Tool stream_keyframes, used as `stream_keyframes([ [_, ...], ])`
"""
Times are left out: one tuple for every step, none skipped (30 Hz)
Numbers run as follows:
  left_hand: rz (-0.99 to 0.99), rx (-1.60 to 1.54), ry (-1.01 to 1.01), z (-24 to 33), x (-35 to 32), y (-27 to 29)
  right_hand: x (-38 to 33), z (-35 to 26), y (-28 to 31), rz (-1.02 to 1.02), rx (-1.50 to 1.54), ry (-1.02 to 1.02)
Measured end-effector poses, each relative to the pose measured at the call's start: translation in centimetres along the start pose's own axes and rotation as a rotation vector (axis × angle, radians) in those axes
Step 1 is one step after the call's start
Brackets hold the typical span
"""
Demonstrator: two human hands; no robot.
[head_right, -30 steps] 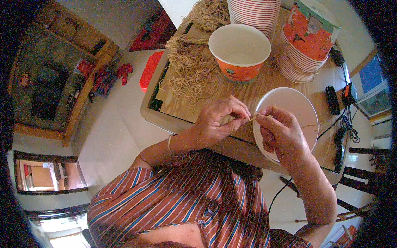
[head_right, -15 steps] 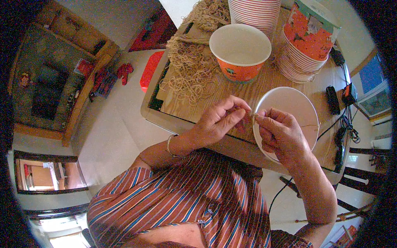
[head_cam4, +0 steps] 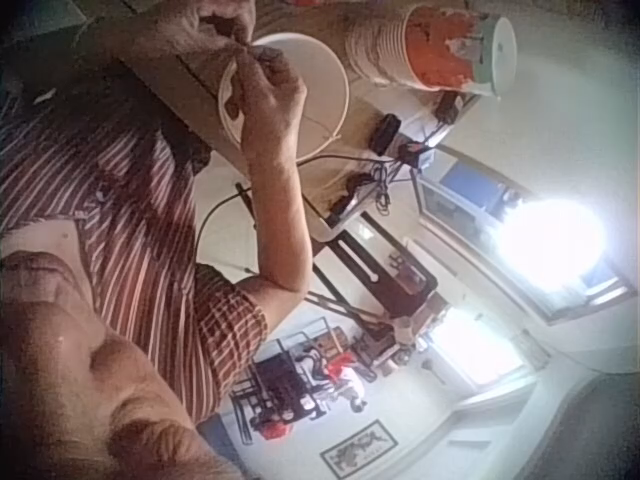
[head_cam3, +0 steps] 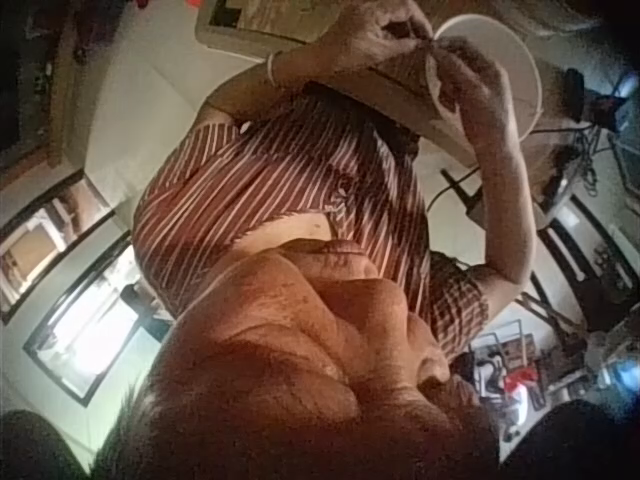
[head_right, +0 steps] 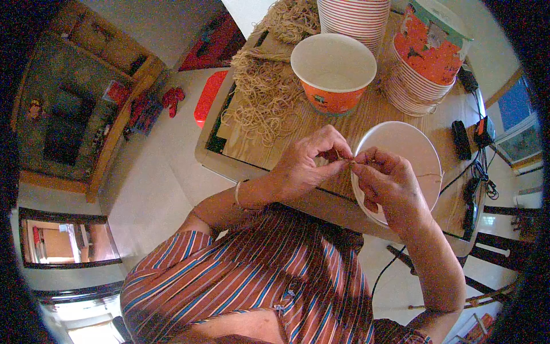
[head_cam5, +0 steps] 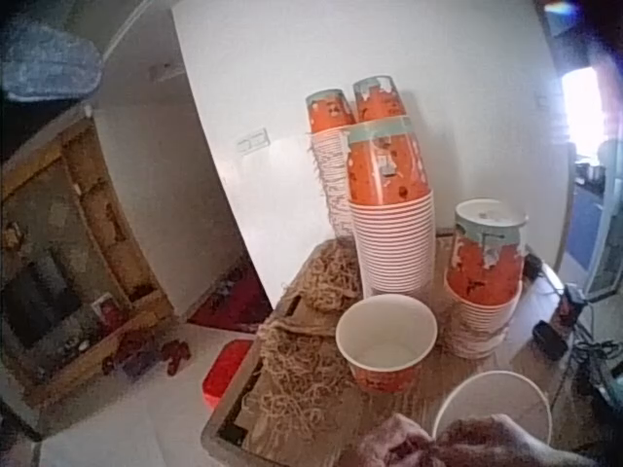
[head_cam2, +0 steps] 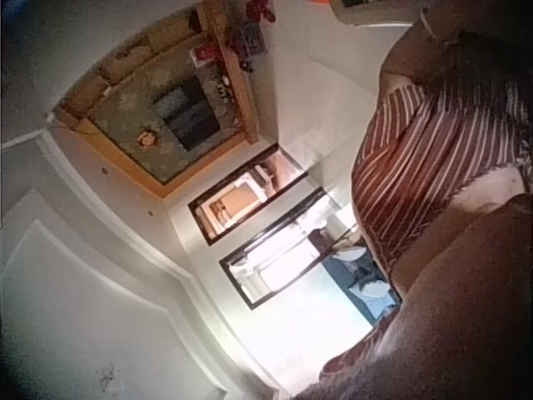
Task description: Untying and sorting rubber bands into paper cups.
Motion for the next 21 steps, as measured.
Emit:
stream_keyframes([
  [-0.012,0.029,-0.011,0.0,0.0,0.0,0.0,0.0,0.0,0.011,-0.019,0.014],
  [-0.011,0.028,-0.011,-0.2,0.0,0.0,0.0,-0.1,-0.1,0.021,-0.038,0.028],
  [-0.006,-0.011,-0.015,-0.5,-0.1,-0.1,0.0,-0.1,-0.2,0.02,-0.04,0.028],
  [0.0,-0.051,-0.02,-0.7,-0.2,-0.2,-0.1,0.0,-0.4,0.038,-0.048,0.037],
  [0.003,-0.052,-0.02,-0.6,-0.3,-0.2,-0.1,0.0,-0.5,0.056,-0.057,0.045],
  [0.006,-0.156,0.109,-0.6,-0.4,-0.3,-0.3,-0.1,-0.6,0.054,-0.061,0.045],
  [0.01,-0.261,0.238,-0.7,-0.4,-0.3,-0.4,-0.3,-0.7,0.09,-0.137,0.077],
  [0.015,-0.263,0.238,-0.8,-0.4,-0.3,-0.5,-0.4,-0.7,0.126,-0.213,0.109],
  [-0.004,-0.322,0.323,-1.0,-0.4,-0.2,-0.6,-0.3,-0.6,0.124,-0.216,0.109],
  [-0.023,-0.382,0.408,-1.3,-0.5,-0.2,-0.6,0.0,-0.5,0.141,-0.223,0.113],
  [-0.019,-0.384,0.407,-1.4,-0.5,-0.3,-0.6,0.1,-0.5,0.157,-0.229,0.117],
  [-0.02,-0.494,0.441,-1.6,-0.5,-0.4,-0.6,0.0,-0.5,0.156,-0.233,0.117],
  [-0.021,-0.605,0.474,-1.8,-0.5,-0.6,-0.6,-0.1,-0.6,0.157,-0.294,0.108],
  [-0.018,-0.608,0.473,-2.2,-0.6,-0.8,-0.6,-0.2,-0.6,0.158,-0.356,0.098],
  [0.001,-0.732,0.502,-2.6,-0.7,-1.1,-0.5,0.1,-0.5,0.156,-0.361,0.1],
  [0.021,-0.856,0.53,-2.8,-0.7,-1.3,-0.2,0.7,-0.3,0.126,-0.437,0.225],
  [0.024,-0.86,0.526,-2.9,-0.7,-1.4,-0.1,1.0,-0.2,0.095,-0.512,0.351],
  [0.049,-0.946,0.585,-3.1,-0.8,-1.5,-0.1,1.3,-0.3,0.093,-0.518,0.351],
  [0.074,-1.032,0.643,-3.2,-0.8,-1.7,-0.1,1.4,-0.3,0.116,-0.558,0.384],
  [0.077,-1.036,0.64,-3.1,-0.7,-1.8,-0.3,1.4,-0.4,0.138,-0.599,0.418],
  [0.112,-1.087,0.641,-2.9,-0.6,-2.0,-0.3,1.4,-0.2,0.134,-0.607,0.422],
])
Point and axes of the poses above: each hand's wrist, its own x-axis towards the middle knuckle, its own y-axis out of the back of the hand, z = x × y, the point moved 1 cm from there along x, towards the middle knuckle, and after that the axes turned 12 degrees about z, right-handed, at the moved point
